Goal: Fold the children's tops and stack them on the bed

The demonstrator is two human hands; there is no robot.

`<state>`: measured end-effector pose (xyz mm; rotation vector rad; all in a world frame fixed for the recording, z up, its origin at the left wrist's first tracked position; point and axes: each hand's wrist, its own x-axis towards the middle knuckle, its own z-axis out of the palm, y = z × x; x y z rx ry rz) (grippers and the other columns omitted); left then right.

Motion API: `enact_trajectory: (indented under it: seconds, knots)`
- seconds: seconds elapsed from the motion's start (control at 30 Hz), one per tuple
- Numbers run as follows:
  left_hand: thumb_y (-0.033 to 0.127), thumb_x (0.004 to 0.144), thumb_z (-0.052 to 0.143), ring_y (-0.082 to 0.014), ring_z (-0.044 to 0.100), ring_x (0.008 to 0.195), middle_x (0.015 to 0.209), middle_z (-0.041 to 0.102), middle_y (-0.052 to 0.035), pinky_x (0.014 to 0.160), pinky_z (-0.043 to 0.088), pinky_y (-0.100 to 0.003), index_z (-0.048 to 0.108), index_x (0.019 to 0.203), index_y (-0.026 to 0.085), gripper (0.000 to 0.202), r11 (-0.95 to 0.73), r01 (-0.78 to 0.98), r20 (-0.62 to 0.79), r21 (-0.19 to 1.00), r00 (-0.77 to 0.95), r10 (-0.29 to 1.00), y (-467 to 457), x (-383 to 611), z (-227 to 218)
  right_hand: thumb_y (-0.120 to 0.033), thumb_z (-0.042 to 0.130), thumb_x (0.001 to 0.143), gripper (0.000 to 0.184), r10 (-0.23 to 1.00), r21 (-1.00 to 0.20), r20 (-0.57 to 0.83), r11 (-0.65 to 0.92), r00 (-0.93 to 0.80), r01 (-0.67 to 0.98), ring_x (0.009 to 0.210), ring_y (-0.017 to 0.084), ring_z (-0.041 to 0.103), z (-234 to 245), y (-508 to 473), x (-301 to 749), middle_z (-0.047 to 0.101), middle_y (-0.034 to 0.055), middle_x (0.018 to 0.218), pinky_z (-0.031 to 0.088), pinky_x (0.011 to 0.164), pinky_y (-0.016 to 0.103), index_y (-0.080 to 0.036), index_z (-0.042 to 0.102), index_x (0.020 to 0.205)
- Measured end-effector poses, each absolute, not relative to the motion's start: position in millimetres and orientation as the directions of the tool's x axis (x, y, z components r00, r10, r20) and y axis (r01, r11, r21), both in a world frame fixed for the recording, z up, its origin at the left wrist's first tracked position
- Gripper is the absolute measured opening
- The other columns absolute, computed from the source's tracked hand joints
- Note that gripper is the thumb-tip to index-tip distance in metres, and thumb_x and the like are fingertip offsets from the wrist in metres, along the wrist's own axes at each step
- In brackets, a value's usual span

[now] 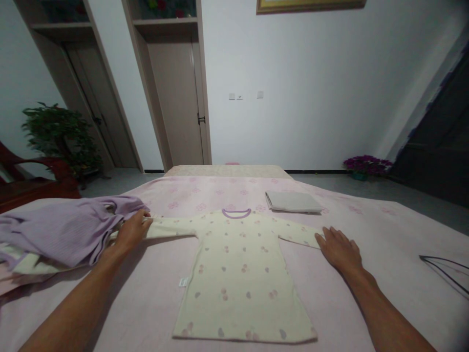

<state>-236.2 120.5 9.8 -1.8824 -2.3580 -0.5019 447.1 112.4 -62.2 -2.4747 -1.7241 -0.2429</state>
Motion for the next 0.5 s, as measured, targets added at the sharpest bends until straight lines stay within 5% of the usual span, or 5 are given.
enact_trajectory:
  seconds: [0.13,0.27,0.4,0.5]
  knots:
    - [0.029,0.096,0.042,-0.0225,0.060,0.109,0.128,0.059,-0.0084,0.082,0.043,-0.026,0.053,0.121,0.019,0.029,0.111,0.988,0.319,0.110,-0.141,0.937,134,-235,11,-0.051,0.019,0.100,0.065,0.922,0.004,0.201,-0.339,0.331,0.941,0.144,0.031,0.031,-63,113,448,0.034,0.0125,0.159,0.023,0.116,0.055,-0.015,0.042,0.149]
    - [0.025,0.094,0.043,-0.0253,0.063,0.096,0.120,0.062,-0.0130,0.080,0.047,-0.032,0.060,0.120,0.016,0.032,0.137,0.990,0.286,0.017,-0.136,0.949,139,-224,-1,-0.050,0.021,0.100,0.063,0.918,-0.008,0.203,-0.348,0.342,0.938,0.145,0.031,0.031,-63,112,447,0.035,0.0120,0.159,0.023,0.117,0.055,-0.016,0.042,0.149]
    - [0.017,0.092,0.042,-0.0331,0.052,0.124,0.135,0.056,-0.0176,0.103,0.039,-0.046,0.060,0.125,0.012,0.039,0.078,0.997,0.384,-0.003,-0.071,0.921,140,-196,-10,-0.048,0.016,0.100,0.064,0.922,0.000,0.212,-0.332,0.324,0.943,0.144,0.031,0.032,-63,111,446,0.035,0.0127,0.158,0.023,0.116,0.056,-0.015,0.043,0.148]
    - [0.020,0.094,0.040,-0.0266,0.046,0.134,0.142,0.056,-0.0122,0.114,0.033,-0.041,0.060,0.130,0.015,0.041,-0.089,0.996,0.420,0.027,0.070,0.905,140,-160,-19,-0.049,0.015,0.101,0.065,0.922,0.010,0.211,-0.335,0.326,0.942,0.144,0.031,0.032,-63,112,447,0.035,0.0125,0.159,0.024,0.116,0.056,-0.014,0.042,0.149]
